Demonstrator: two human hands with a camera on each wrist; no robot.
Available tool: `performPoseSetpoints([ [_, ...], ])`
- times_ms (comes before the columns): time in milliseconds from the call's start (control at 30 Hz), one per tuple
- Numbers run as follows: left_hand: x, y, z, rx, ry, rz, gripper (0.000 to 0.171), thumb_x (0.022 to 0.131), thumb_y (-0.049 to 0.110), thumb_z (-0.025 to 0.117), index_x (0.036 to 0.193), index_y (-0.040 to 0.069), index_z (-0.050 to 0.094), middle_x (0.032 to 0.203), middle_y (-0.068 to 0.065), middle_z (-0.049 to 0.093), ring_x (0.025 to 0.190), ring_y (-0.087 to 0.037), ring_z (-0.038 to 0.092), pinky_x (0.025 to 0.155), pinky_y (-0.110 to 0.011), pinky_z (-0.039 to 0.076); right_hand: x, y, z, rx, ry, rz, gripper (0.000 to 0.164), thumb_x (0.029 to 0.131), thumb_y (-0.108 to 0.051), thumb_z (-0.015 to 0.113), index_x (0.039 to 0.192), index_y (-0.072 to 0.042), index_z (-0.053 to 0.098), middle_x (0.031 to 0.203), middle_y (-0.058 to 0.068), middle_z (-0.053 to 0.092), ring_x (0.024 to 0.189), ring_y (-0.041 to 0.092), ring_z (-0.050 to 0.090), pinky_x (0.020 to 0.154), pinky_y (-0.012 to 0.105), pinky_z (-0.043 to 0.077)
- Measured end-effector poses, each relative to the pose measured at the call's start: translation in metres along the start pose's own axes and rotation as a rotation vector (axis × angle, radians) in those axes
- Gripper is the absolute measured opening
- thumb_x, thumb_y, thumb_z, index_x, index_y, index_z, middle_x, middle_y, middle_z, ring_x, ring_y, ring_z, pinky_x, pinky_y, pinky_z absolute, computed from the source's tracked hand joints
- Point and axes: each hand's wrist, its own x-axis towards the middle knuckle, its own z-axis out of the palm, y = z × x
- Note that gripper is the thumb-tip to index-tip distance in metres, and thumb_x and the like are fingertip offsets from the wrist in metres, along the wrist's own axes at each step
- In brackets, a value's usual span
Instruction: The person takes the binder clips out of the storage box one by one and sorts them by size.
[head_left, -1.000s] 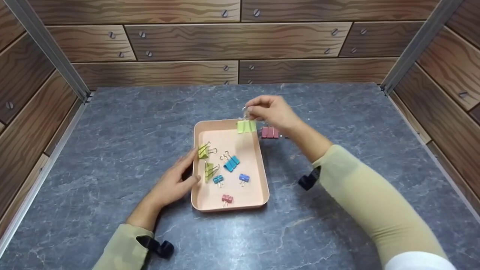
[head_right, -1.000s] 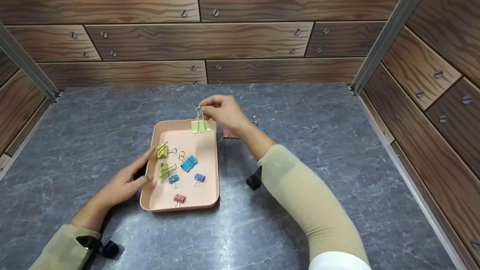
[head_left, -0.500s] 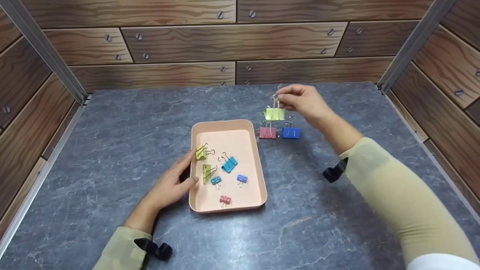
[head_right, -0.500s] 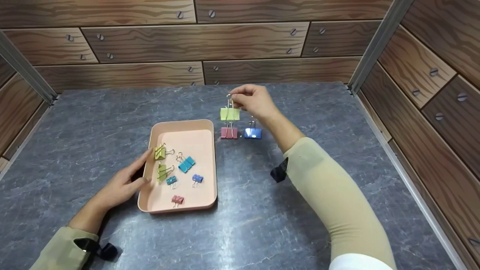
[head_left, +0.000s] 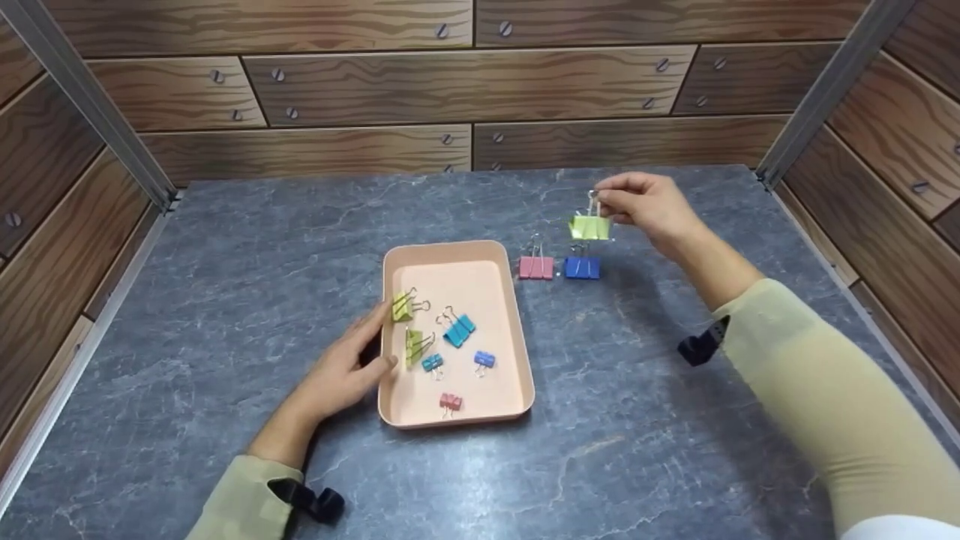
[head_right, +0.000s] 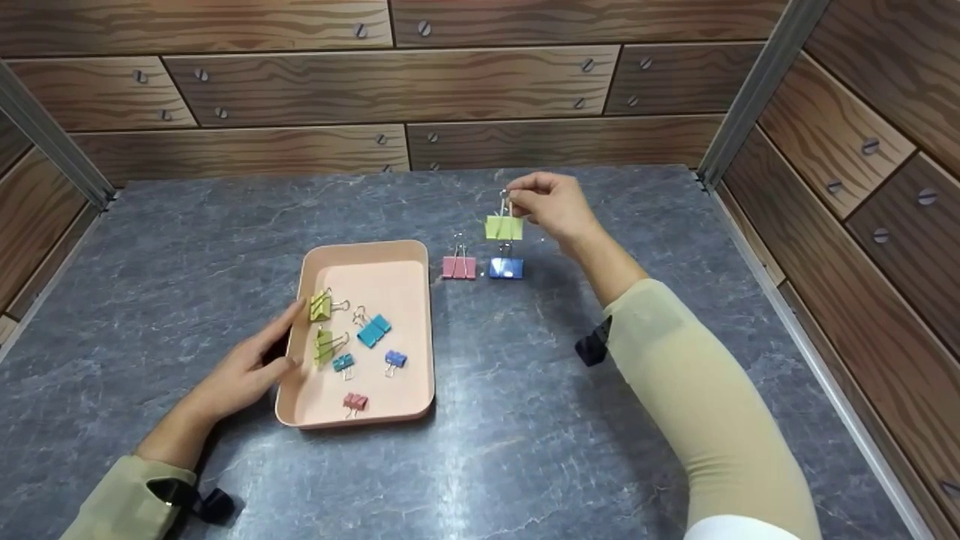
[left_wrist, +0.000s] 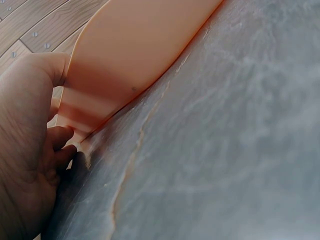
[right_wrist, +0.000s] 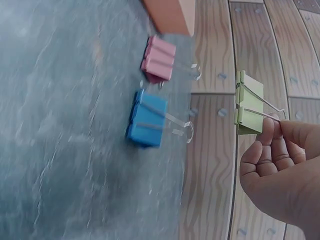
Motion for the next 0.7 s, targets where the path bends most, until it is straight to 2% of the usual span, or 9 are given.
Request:
performPoseSetpoints([
  [233,0.000,0.000,0.000,0.004,0.001,0.009,0.082,0.098,0.029,0.066,0.170,0.021,0.027,0.172,-0.008,0.030,0.156,-0.046,0.026,0.128,-0.061,0.018,-0.004,0.020,-0.021,-0.043,0.006,0.024,0.020,0.105,-0.013,0.067,0.120,-0.002,0.074,0.095,-0.005,0.077,0.088,0.009,0.072,0.081,0.023,0.060],
  [400,0.000,0.000,0.000,0.005,-0.003,0.005,0.082,0.098,0.029,0.065,0.170,0.021,0.027,0.173,-0.008,0.029,0.156,-0.046,0.025,0.129,-0.060,0.017,-0.004,0.035,-0.033,-0.071,-0.007,0.042,0.027,0.106,-0.012,0.065,0.128,0.003,0.069,0.095,-0.009,0.076,0.090,0.007,0.071,0.082,0.022,0.060],
  [600,0.000,0.001,0.000,-0.006,-0.005,-0.007,0.082,0.098,0.030,0.066,0.170,0.024,0.027,0.173,-0.004,0.028,0.157,-0.045,0.024,0.128,-0.062,0.017,-0.005,0.047,-0.041,-0.078,-0.006,0.052,0.030,0.107,-0.012,0.063,0.131,0.006,0.066,0.095,-0.012,0.076,0.089,0.005,0.071,0.078,0.020,0.058],
  [700,0.000,0.001,0.000,-0.007,-0.001,-0.001,0.082,0.098,0.030,0.066,0.170,0.024,0.027,0.173,-0.007,0.029,0.157,-0.045,0.025,0.127,-0.063,0.018,-0.006,0.052,-0.044,-0.088,-0.003,0.044,0.032,0.107,-0.012,0.063,0.132,0.008,0.065,0.095,-0.012,0.076,0.089,0.005,0.071,0.078,0.020,0.058],
])
